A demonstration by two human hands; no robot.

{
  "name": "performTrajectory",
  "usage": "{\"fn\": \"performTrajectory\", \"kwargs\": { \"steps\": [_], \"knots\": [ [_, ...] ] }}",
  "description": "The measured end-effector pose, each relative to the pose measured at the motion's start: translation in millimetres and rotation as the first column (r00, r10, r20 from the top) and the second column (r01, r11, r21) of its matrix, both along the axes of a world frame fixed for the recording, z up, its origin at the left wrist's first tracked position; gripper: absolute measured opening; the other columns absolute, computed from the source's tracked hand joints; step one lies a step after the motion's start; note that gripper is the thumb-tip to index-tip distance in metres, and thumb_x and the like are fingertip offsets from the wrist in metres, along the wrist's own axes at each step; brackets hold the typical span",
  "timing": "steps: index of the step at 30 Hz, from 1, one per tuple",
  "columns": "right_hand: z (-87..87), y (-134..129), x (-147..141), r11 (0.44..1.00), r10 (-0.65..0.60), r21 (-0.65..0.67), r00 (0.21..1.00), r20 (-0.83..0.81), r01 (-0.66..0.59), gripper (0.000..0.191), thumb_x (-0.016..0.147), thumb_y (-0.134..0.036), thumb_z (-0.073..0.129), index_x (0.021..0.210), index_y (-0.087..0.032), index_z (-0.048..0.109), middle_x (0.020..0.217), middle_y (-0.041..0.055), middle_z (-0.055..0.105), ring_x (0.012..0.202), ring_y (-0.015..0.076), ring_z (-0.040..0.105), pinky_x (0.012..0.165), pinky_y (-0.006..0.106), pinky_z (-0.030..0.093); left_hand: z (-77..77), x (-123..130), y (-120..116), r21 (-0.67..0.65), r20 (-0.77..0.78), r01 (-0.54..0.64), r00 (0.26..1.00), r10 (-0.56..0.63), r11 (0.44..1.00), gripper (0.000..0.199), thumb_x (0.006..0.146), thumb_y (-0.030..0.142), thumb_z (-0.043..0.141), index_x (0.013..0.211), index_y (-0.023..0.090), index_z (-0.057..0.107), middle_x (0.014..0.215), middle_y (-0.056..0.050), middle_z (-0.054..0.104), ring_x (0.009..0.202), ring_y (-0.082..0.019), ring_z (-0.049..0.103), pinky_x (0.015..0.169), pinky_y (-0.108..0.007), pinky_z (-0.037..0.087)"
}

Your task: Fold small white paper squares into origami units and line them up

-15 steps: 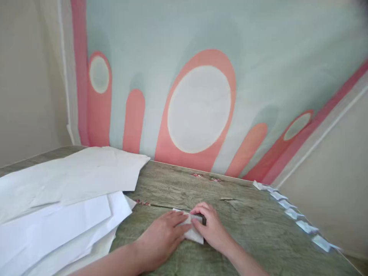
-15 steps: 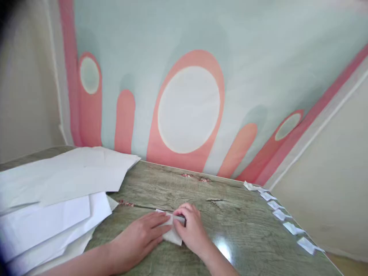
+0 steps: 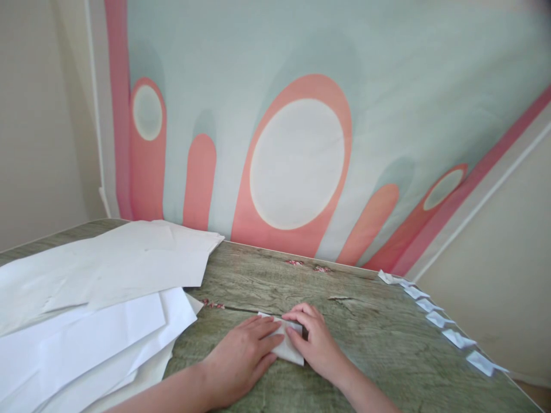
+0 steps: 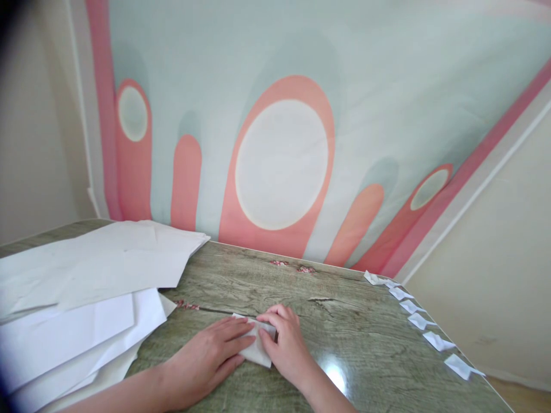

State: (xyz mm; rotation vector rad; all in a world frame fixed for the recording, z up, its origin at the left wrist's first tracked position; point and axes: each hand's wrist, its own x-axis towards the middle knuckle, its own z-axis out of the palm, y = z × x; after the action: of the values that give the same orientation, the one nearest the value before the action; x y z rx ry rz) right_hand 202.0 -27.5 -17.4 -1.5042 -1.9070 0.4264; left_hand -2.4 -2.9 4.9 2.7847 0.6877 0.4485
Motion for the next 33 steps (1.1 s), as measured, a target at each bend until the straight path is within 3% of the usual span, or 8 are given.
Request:
{"fn": "performTrajectory", "kwargs": {
  "steps": [7,13,18,22,27,33],
  "knots": [
    [-1.9,1.0,0.5,1.000,0.000,0.009,1.000,-0.016,0.000,0.019,0.081,-0.018,0.056,0.097,-0.024,0.065,0.096,0.0045,0.058,0.095,0.0211,0.054,0.088,0.037,0.040,1.8,0.1,-0.4,-0.005,-0.016,-0.009,1.000,0.009,1.000,0.035,0.088,0.021,0.048,0.122,0.024,0.052,0.127,-0.004,0.055,0.119,-0.021,0.048,0.106,-0.040,0.033],
    [4.7,-2.1,11.8,0.998,0.052,-0.015,0.998,-0.020,-0.053,0.022,0.087,-0.021,0.049,0.105,-0.022,0.062,0.105,0.0058,0.059,0.100,0.0193,0.055,0.091,0.034,0.043,3.6,0.4,0.3,0.011,-0.073,-0.083,0.994,0.084,0.996,0.036,0.088,0.020,0.046,0.123,0.024,0.052,0.132,-0.005,0.052,0.120,-0.022,0.048,0.106,-0.042,0.033],
    [13.0,-24.0,10.1,0.995,0.102,-0.001,0.981,0.164,-0.103,0.027,0.090,-0.025,0.046,0.113,-0.021,0.058,0.120,0.0071,0.056,0.111,0.0204,0.050,0.097,0.036,0.040,0.9,0.1,1.4,0.010,-0.100,-0.092,0.991,0.092,0.996,0.039,0.088,0.023,0.048,0.127,0.023,0.049,0.135,-0.007,0.048,0.123,-0.024,0.044,0.107,-0.043,0.031],
    [8.6,-38.7,2.9,0.979,0.178,0.033,0.930,0.322,-0.199,0.035,0.088,-0.025,0.050,0.123,-0.022,0.052,0.127,0.0069,0.052,0.119,0.0228,0.043,0.101,0.040,0.037,-0.6,0.4,1.5,0.016,-0.099,-0.091,0.991,0.092,0.996,0.039,0.089,0.024,0.047,0.128,0.024,0.048,0.137,-0.007,0.047,0.125,-0.024,0.042,0.107,-0.042,0.031],
    [-0.2,-39.5,1.9,0.977,0.160,0.074,0.912,0.378,-0.201,0.037,0.088,-0.026,0.051,0.124,-0.020,0.051,0.126,0.0095,0.053,0.115,0.0221,0.048,0.097,0.038,0.041,-1.3,-0.5,1.2,0.024,-0.107,-0.083,0.991,0.085,0.996,0.040,0.089,0.027,0.047,0.129,0.023,0.047,0.137,-0.007,0.046,0.126,-0.024,0.041,0.108,-0.043,0.030],
    [4.3,-39.3,-0.8,0.974,0.152,0.087,0.890,0.430,-0.208,0.038,0.088,-0.029,0.052,0.125,-0.021,0.051,0.123,0.0097,0.055,0.112,0.0237,0.050,0.094,0.040,0.042,3.5,-0.2,-0.3,0.025,-0.135,-0.086,0.987,0.088,0.996,0.040,0.089,0.027,0.048,0.129,0.023,0.047,0.137,-0.008,0.046,0.126,-0.025,0.041,0.107,-0.045,0.030]
  ]
}}
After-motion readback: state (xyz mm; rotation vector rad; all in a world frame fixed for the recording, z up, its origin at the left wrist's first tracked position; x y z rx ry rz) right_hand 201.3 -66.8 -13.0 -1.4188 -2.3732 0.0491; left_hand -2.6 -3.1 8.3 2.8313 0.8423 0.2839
